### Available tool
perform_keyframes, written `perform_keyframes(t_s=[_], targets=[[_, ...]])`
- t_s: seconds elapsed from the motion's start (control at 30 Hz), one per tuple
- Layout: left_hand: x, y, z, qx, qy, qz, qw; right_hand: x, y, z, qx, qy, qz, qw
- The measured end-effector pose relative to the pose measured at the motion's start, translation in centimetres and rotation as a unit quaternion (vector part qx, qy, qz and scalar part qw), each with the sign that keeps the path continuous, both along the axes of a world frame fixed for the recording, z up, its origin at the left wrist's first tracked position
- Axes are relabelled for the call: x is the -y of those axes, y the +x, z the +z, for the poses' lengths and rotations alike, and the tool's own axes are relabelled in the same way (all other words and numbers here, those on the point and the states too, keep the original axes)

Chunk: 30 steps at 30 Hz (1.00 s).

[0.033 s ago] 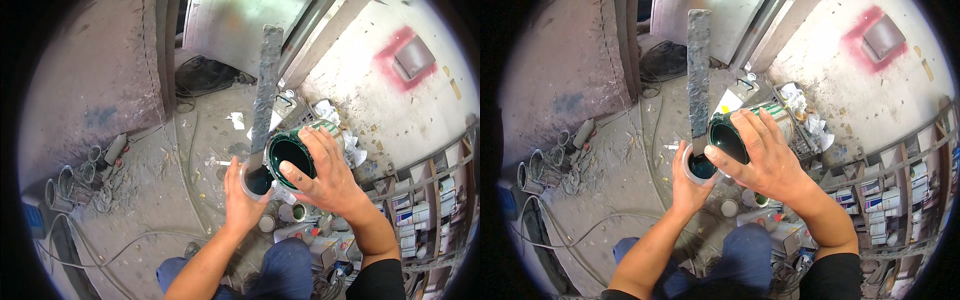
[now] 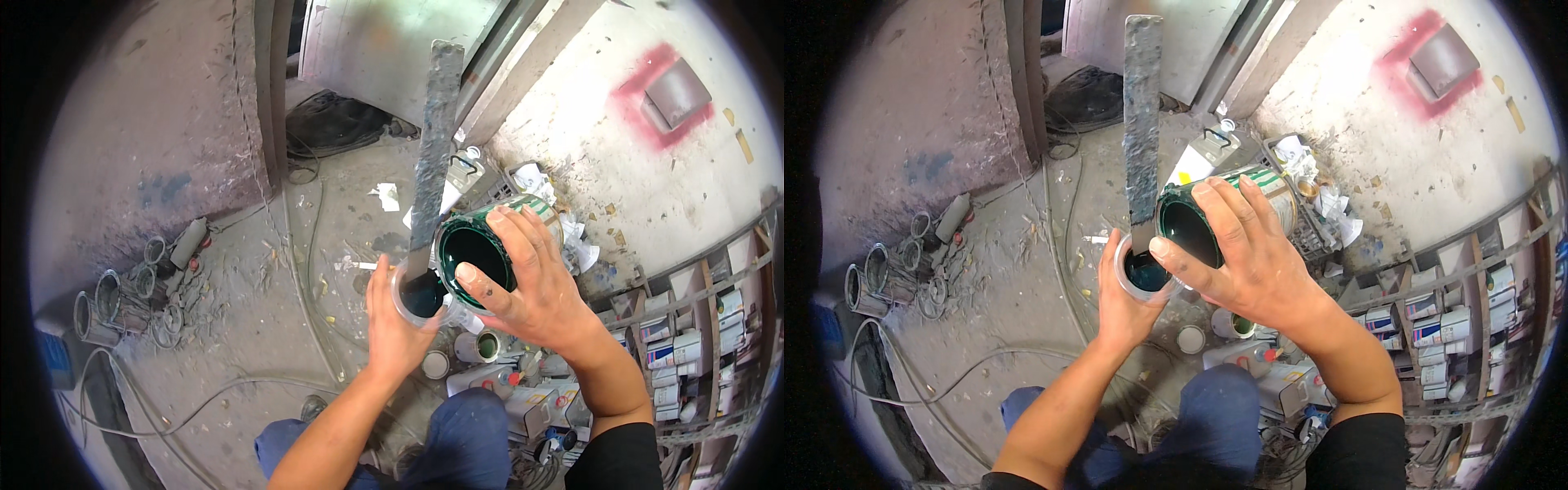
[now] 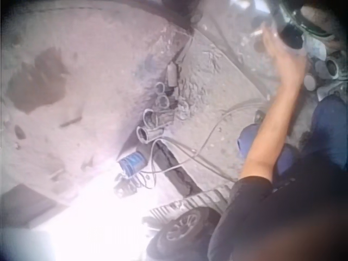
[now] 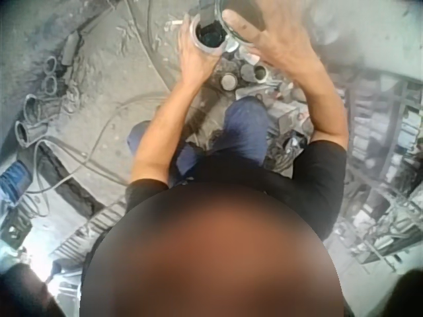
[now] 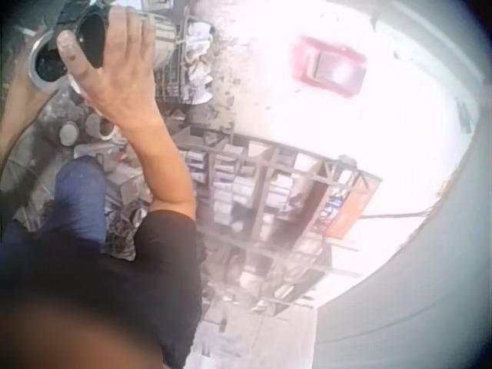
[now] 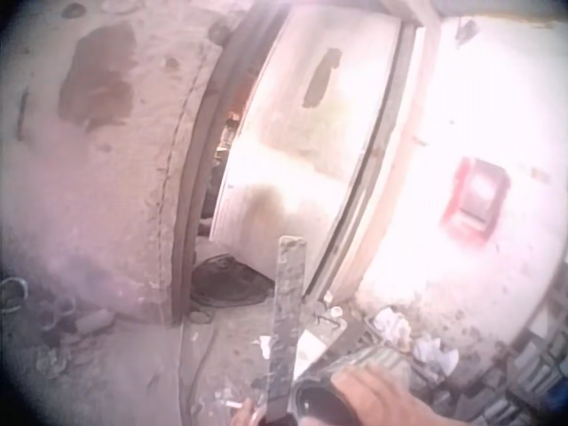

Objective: The person mixes green paint in a container using a flat tool, then applies the paint to the front and rear sections of a dark-colored pickup truck. The person walks around the vehicle to reach different areas and continues applying paint with the tool.

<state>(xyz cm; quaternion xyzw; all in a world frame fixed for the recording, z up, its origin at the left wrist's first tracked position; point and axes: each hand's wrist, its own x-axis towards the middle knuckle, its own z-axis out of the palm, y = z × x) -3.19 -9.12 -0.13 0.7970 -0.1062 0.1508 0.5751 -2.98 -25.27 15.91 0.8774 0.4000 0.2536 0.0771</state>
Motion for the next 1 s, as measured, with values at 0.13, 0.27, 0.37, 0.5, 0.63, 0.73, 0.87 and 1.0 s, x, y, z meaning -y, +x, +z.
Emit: perform_keyframes(t_s=[0.13, 0.27, 0.37, 0.5, 0.63, 0.73, 0.87, 1.0], targets=[[0.1, 0.2, -0.2, 0.010, 0.009, 0.002, 1.000, 0.0, -0.1, 0.5, -0.010, -0.018, 0.000, 1.000], [0.4, 0.2, -0.3, 0.011, -0.003, -0.004, 1.000, 0.1, -0.1, 0.5, -0.013, -0.028, -0.002, 1.000], [0.7, 0.1, -0.1, 0.014, -0.007, -0.013, 1.000, 0.4, -0.1, 0.2, 0.003, -0.033, 0.003, 0.999], [0.7, 0.2, -0.1, 0.016, 0.000, -0.021, 1.000, 0.6, 0.0, 0.0, 0.006, -0.034, 0.002, 0.999], [0.9, 0.2, -0.3, 0.013, -0.005, -0.024, 1.000, 0.8, 0.1, 0.0, 0.008, -0.036, 0.000, 0.999], [1.0, 0.4, -0.4, 0.016, -0.005, -0.027, 0.999, 0.8, 0.1, 0.0, 0.006, -0.034, -0.002, 0.999], [1.1, 0.5, -0.6, 0.014, 0.009, -0.025, 1.000, 0.9, 0.2, 0.0, -0.001, -0.027, -0.003, 1.000], [1.2, 0.7, -0.9, 0.013, 0.010, -0.023, 1.000, 1.2, 0.4, -0.1, 0.013, -0.039, -0.001, 0.999]])
